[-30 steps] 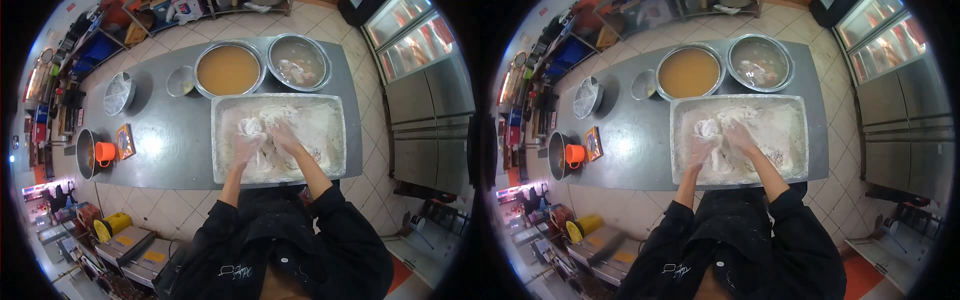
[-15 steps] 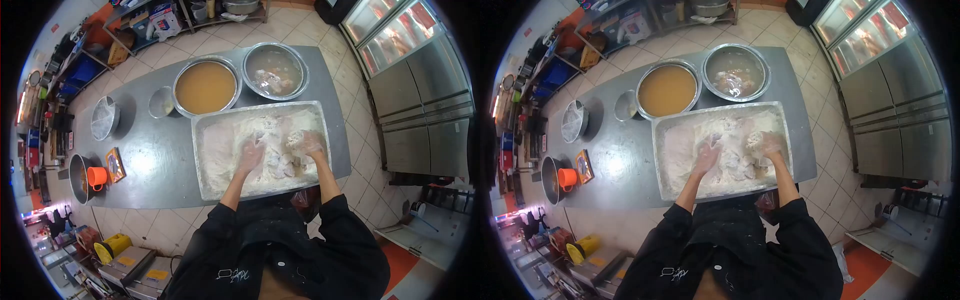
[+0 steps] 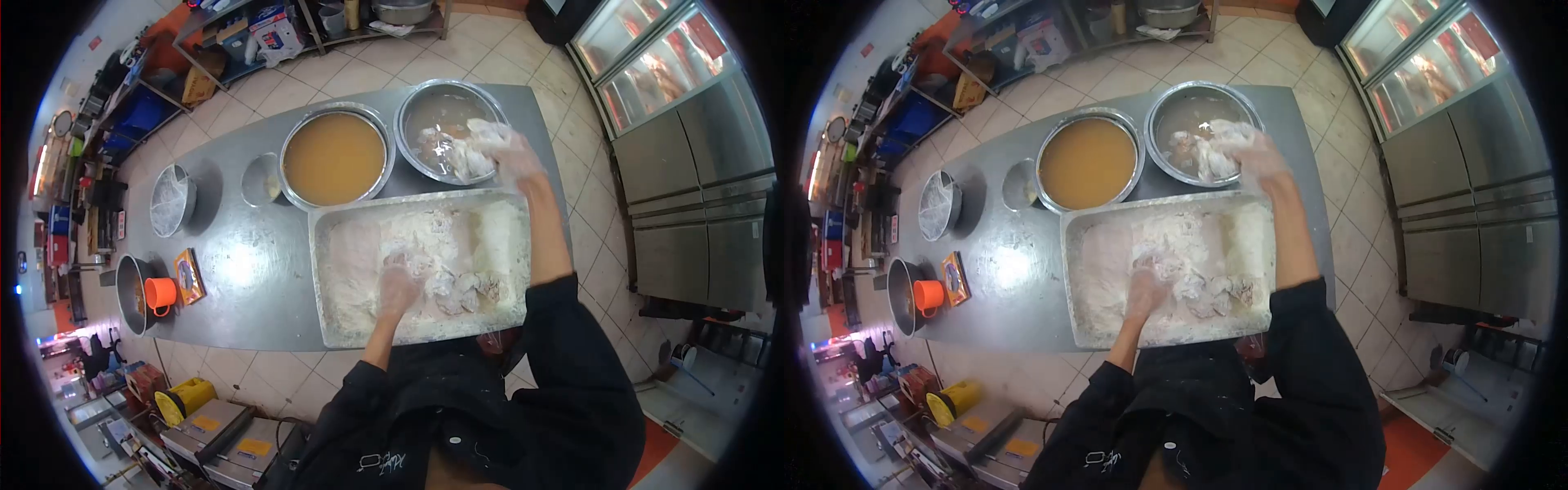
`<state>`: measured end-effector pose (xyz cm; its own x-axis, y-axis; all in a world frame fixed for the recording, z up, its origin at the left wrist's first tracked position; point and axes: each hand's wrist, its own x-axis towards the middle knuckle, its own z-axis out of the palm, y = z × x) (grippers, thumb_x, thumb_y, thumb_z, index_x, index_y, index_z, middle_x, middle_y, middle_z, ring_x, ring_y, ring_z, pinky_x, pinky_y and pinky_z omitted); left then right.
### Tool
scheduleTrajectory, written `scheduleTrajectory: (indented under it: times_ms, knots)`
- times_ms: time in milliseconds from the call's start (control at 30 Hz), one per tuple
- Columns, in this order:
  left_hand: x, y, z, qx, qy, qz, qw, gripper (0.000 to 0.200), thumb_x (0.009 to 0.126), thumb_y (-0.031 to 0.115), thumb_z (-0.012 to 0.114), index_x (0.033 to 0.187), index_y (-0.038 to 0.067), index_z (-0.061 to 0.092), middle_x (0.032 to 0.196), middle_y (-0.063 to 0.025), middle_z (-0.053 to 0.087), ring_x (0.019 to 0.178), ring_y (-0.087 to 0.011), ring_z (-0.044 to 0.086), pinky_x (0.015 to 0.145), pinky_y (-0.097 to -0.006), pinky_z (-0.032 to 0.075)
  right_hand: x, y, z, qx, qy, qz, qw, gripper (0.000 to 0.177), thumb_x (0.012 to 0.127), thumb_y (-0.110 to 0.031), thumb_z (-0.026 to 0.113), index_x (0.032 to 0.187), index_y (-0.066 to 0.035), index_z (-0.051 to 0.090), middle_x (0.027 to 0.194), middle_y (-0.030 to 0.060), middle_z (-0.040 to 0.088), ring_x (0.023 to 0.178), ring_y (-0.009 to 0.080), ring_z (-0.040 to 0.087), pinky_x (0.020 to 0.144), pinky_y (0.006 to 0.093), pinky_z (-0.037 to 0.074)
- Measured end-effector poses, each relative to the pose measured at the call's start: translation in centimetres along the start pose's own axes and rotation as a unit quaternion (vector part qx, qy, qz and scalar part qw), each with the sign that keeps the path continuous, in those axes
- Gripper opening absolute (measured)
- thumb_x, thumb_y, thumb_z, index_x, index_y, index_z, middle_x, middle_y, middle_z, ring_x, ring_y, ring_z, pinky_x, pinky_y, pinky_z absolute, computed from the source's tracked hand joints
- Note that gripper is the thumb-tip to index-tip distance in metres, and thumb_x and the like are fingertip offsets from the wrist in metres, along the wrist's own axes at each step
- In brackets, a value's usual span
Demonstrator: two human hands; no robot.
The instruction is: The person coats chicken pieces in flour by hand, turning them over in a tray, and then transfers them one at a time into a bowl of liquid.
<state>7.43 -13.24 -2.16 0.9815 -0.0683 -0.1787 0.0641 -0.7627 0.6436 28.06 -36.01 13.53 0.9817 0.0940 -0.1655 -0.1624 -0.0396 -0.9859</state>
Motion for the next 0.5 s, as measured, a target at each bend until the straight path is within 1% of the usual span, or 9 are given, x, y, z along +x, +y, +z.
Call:
scheduleTrajectory:
  times_ms: [67, 100, 167, 200, 267, 333, 400, 467, 500]
  knots:
    - [0.4, 0.9, 0.0, 0.021, 0.067, -0.067, 0.995, 0.065, 0.07, 0.038, 0.07, 0.112, -0.008, 0.051, 0.103, -0.0259, 0.059, 0.103, -0.0381, 0.053, 0.092, -0.0428, 0.042, 4.6, 1.1, 0.4, -0.047, -0.003, -0.018, 0.999, 0.031, 0.075, -0.005, 0.064, 0.106, -0.001, 0.061, 0.104, 0.0126, 0.062, 0.085, 0.0181, 0.061, 0.067, 0.0288, 0.05]
    - [0.5, 0.3, 0.1, 0.023, 0.074, -0.064, 0.995, 0.065, 0.07, 0.038, 0.07, 0.112, -0.008, 0.051, 0.103, -0.0259, 0.059, 0.103, -0.0381, 0.053, 0.092, -0.0428, 0.042, 6.8, 2.1, 0.5, -0.074, -0.004, -0.026, 0.997, 0.031, 0.075, -0.006, 0.064, 0.105, -0.001, 0.062, 0.105, 0.0129, 0.062, 0.085, 0.019, 0.061, 0.069, 0.0293, 0.05]
    - [1.0, -1.2, 0.3, -0.031, -0.027, -0.114, 0.993, 0.068, 0.068, 0.036, 0.071, 0.115, -0.007, 0.05, 0.096, -0.0255, 0.061, 0.09, -0.038, 0.058, 0.089, -0.0418, 0.044, 10.3, 4.2, 0.8, -0.136, -0.005, -0.049, 0.99, 0.029, 0.075, -0.007, 0.064, 0.103, -0.002, 0.063, 0.106, 0.0135, 0.062, 0.087, 0.0208, 0.061, 0.072, 0.0301, 0.05]
    - [1.2, -1.3, -0.3, -0.029, -0.018, -0.111, 0.993, 0.068, 0.068, 0.036, 0.071, 0.115, -0.007, 0.05, 0.096, -0.0255, 0.061, 0.09, -0.038, 0.058, 0.089, -0.0418, 0.044, 11.7, 5.0, 1.0, -0.168, -0.003, -0.061, 0.984, 0.029, 0.074, -0.008, 0.064, 0.103, -0.003, 0.064, 0.107, 0.0138, 0.062, 0.088, 0.0216, 0.062, 0.074, 0.0306, 0.05]
    - [0.9, -1.1, -2.1, -0.025, -0.125, -0.159, 0.979, 0.066, 0.068, 0.028, 0.071, 0.119, -0.006, 0.047, 0.092, -0.0258, 0.063, 0.082, -0.0396, 0.06, 0.085, -0.0412, 0.047, 14.2, 6.7, 1.2, -0.242, -0.006, -0.079, 0.967, 0.028, 0.074, -0.01, 0.064, 0.101, -0.004, 0.066, 0.108, 0.0144, 0.062, 0.09, 0.0234, 0.062, 0.077, 0.0314, 0.05]
    - [-0.6, -2.1, -3.1, -0.099, -0.103, -0.137, 0.98, 0.063, 0.07, 0.022, 0.07, 0.121, -0.005, 0.046, 0.096, -0.0249, 0.063, 0.085, -0.037, 0.061, 0.084, -0.0401, 0.048, 16.0, 7.2, 1.6, -0.331, -0.015, -0.094, 0.939, 0.027, 0.073, -0.011, 0.064, 0.099, -0.005, 0.067, 0.109, 0.0151, 0.062, 0.091, 0.0252, 0.062, 0.08, 0.0323, 0.049]
    - [-1.5, -3.2, -3.3, -0.176, -0.091, -0.119, 0.973, 0.062, 0.071, 0.017, 0.07, 0.123, -0.004, 0.044, 0.1, -0.0239, 0.063, 0.088, -0.0343, 0.061, 0.084, -0.0389, 0.049, 15.3, 5.4, 1.8, -0.47, -0.042, -0.109, 0.875, 0.024, 0.076, -0.015, 0.062, 0.097, -0.006, 0.068, 0.107, 0.0138, 0.063, 0.091, 0.0248, 0.063, 0.08, 0.0329, 0.05]
    - [-2.1, -4.3, -3.0, -0.469, -0.034, -0.179, 0.864, 0.057, 0.068, 0.008, 0.071, 0.119, -0.001, 0.048, 0.102, -0.012, 0.062, 0.092, -0.0192, 0.06, 0.082, -0.0319, 0.05, 13.9, 3.6, 1.9, -0.629, -0.031, -0.15, 0.762, 0.022, 0.08, -0.02, 0.056, 0.094, -0.007, 0.068, 0.098, 0.0112, 0.065, 0.087, 0.022, 0.064, 0.075, 0.0332, 0.05]
    - [-2.4, -4.7, -3.6, -0.459, -0.044, -0.171, 0.871, 0.056, 0.07, 0.005, 0.069, 0.121, 0.0, 0.046, 0.108, -0.0109, 0.059, 0.097, -0.0192, 0.058, 0.085, -0.0318, 0.049, 13.5, 3.8, 1.7, -0.701, 0.0, -0.178, 0.691, 0.022, 0.081, -0.021, 0.054, 0.092, -0.008, 0.068, 0.093, 0.0102, 0.066, 0.084, 0.0206, 0.064, 0.073, 0.0333, 0.051]
